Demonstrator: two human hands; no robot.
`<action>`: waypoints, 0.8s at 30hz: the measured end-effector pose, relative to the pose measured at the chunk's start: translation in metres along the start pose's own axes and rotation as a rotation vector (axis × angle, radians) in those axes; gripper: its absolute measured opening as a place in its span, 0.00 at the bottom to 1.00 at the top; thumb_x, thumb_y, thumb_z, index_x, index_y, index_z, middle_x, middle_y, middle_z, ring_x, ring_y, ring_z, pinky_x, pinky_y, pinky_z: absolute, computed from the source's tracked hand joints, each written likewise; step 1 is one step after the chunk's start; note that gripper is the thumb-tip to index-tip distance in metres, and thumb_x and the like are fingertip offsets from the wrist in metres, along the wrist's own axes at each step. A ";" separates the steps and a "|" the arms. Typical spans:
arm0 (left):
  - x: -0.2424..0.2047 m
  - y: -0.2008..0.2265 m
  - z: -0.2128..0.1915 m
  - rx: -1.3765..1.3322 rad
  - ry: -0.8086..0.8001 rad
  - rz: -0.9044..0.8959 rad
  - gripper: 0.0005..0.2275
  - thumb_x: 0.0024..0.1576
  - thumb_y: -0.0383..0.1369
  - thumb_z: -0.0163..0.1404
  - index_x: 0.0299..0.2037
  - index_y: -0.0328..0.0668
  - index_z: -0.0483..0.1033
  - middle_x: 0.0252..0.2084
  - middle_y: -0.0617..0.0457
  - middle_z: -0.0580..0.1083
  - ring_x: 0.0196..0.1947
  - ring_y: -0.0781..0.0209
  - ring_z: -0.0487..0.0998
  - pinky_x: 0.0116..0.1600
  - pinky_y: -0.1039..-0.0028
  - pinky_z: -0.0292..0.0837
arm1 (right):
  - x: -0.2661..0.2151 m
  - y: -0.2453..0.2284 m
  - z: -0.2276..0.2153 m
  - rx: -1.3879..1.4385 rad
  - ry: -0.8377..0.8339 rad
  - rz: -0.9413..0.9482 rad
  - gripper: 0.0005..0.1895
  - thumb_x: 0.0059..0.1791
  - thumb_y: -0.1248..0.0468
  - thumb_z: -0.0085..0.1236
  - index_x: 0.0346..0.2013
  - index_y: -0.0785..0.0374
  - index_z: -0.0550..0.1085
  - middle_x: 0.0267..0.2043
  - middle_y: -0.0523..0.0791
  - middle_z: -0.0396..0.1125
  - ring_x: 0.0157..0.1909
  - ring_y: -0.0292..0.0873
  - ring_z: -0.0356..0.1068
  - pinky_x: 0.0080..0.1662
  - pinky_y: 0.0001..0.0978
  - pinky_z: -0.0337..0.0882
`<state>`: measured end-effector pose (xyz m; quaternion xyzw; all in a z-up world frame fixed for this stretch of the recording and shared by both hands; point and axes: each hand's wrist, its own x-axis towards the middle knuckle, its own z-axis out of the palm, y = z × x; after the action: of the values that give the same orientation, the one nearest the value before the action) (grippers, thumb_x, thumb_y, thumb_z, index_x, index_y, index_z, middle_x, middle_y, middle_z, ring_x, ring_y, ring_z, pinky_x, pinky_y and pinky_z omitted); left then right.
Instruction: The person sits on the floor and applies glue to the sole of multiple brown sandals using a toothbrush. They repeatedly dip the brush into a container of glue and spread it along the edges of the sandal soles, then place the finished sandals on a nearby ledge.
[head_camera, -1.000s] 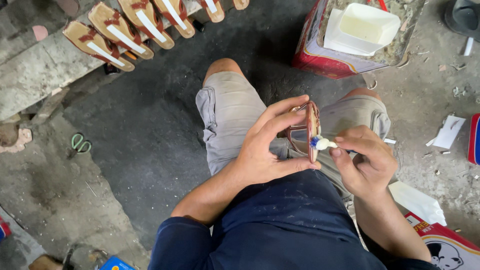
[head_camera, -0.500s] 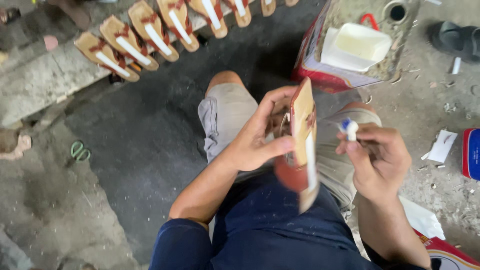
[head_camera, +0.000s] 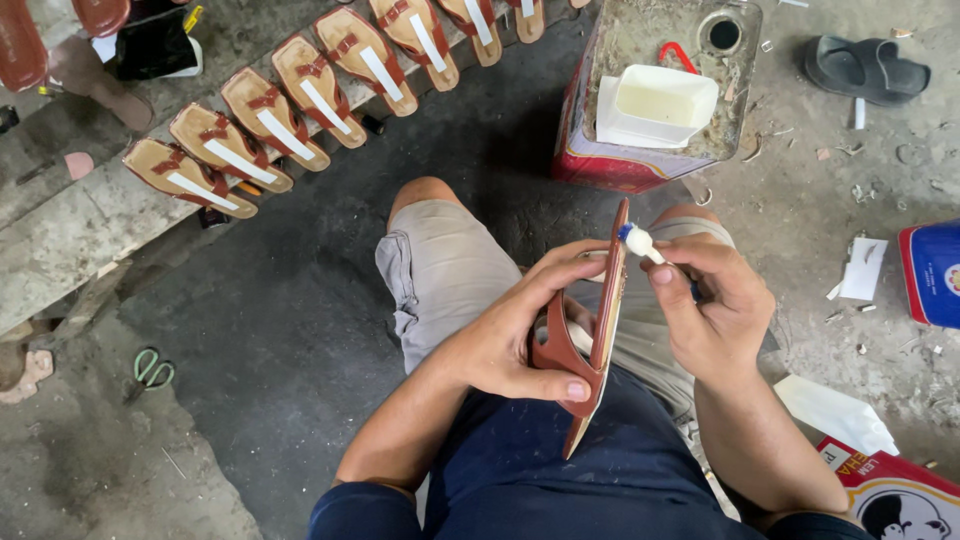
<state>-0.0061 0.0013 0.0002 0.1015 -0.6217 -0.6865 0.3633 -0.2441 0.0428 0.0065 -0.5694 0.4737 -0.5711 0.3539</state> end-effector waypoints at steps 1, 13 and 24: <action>-0.001 0.001 0.001 0.018 0.010 -0.008 0.41 0.57 0.37 0.67 0.77 0.49 0.51 0.78 0.44 0.49 0.73 0.53 0.60 0.61 0.69 0.75 | -0.001 0.001 -0.002 -0.038 0.000 -0.011 0.07 0.58 0.72 0.57 0.51 0.69 0.72 0.46 0.48 0.70 0.45 0.37 0.71 0.49 0.26 0.71; -0.004 0.013 0.004 0.064 0.104 -0.040 0.43 0.57 0.38 0.66 0.77 0.40 0.50 0.78 0.44 0.52 0.71 0.55 0.61 0.63 0.72 0.71 | -0.003 -0.006 -0.009 -0.157 -0.146 -0.146 0.07 0.54 0.71 0.61 0.45 0.69 0.74 0.40 0.51 0.72 0.37 0.40 0.73 0.40 0.26 0.70; -0.005 0.020 -0.002 -0.083 0.155 -0.096 0.44 0.58 0.38 0.65 0.79 0.39 0.47 0.77 0.46 0.52 0.58 0.61 0.73 0.59 0.74 0.74 | -0.010 -0.008 -0.014 -0.214 -0.259 -0.187 0.08 0.52 0.72 0.62 0.46 0.67 0.75 0.38 0.51 0.72 0.37 0.42 0.75 0.38 0.26 0.72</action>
<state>0.0061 0.0033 0.0166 0.1688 -0.5571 -0.7182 0.3811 -0.2560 0.0566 0.0121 -0.7140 0.4272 -0.4698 0.2951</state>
